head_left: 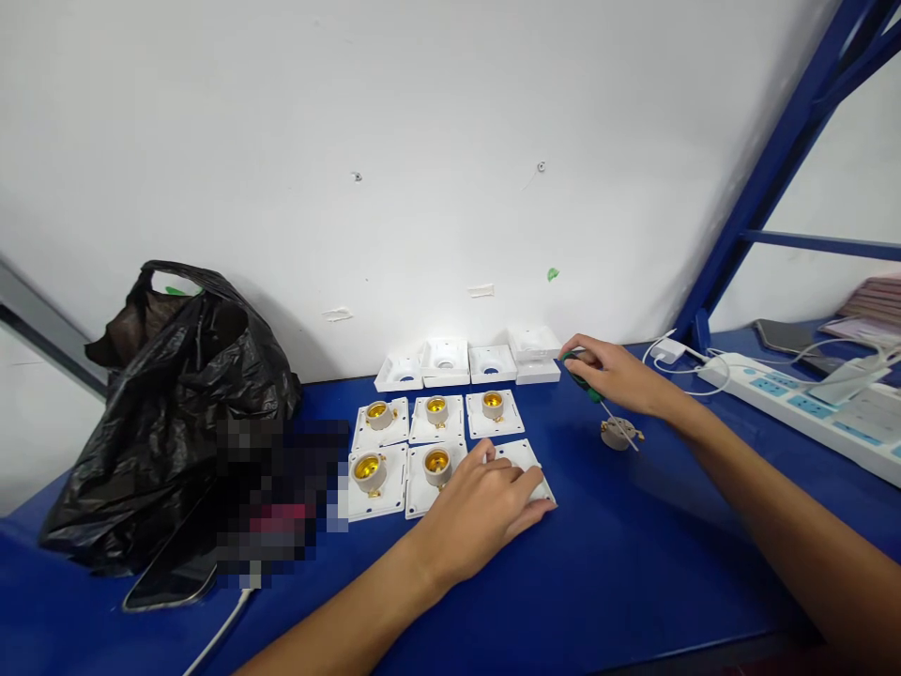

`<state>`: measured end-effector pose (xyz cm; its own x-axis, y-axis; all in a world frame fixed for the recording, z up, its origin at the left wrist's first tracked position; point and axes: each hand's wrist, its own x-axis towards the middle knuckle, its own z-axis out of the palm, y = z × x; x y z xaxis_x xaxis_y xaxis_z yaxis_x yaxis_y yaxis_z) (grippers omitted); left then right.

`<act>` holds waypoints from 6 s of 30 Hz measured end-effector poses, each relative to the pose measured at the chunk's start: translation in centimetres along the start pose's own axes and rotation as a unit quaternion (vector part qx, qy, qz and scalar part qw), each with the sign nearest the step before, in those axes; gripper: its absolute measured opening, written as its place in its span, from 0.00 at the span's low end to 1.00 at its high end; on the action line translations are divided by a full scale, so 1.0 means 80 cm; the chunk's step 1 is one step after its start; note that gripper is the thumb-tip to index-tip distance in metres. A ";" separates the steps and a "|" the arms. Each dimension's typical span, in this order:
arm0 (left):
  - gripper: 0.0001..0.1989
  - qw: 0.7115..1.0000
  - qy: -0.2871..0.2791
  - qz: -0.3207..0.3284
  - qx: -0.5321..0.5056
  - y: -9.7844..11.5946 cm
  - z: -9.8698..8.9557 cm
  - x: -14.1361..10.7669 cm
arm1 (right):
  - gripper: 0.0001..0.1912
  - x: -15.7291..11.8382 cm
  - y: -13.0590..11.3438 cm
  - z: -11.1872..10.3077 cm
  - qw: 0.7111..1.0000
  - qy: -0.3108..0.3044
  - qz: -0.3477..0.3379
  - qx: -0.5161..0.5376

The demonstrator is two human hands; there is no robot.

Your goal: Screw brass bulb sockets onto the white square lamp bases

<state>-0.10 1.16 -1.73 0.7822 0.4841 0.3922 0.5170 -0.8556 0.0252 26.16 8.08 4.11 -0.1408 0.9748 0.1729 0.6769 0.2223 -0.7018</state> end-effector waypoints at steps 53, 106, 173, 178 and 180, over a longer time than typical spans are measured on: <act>0.17 0.988 0.137 0.075 0.008 0.000 -0.001 -0.012 | 0.24 -0.008 0.015 0.089 0.923 0.008 0.122 0.365; 0.09 0.989 0.081 0.096 0.077 0.025 0.034 0.053 | 0.19 0.008 0.023 0.104 0.940 0.015 0.049 0.336; 0.19 0.778 0.061 -0.322 -0.536 -0.018 -0.015 0.016 | 0.18 0.003 0.016 0.095 0.918 0.066 0.081 0.382; 0.16 0.803 0.039 -0.293 -0.518 -0.018 -0.019 0.014 | 0.18 0.002 0.016 0.095 0.921 0.061 0.082 0.375; 0.16 0.805 0.016 -0.286 -0.519 -0.020 -0.020 0.012 | 0.18 0.002 0.016 0.094 0.922 0.060 0.083 0.374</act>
<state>-0.76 2.72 0.12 0.5011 0.8629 0.0656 0.2070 -0.1931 0.9591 21.52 8.65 -1.96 0.0308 0.9975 0.0640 -0.0116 0.0643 -0.9979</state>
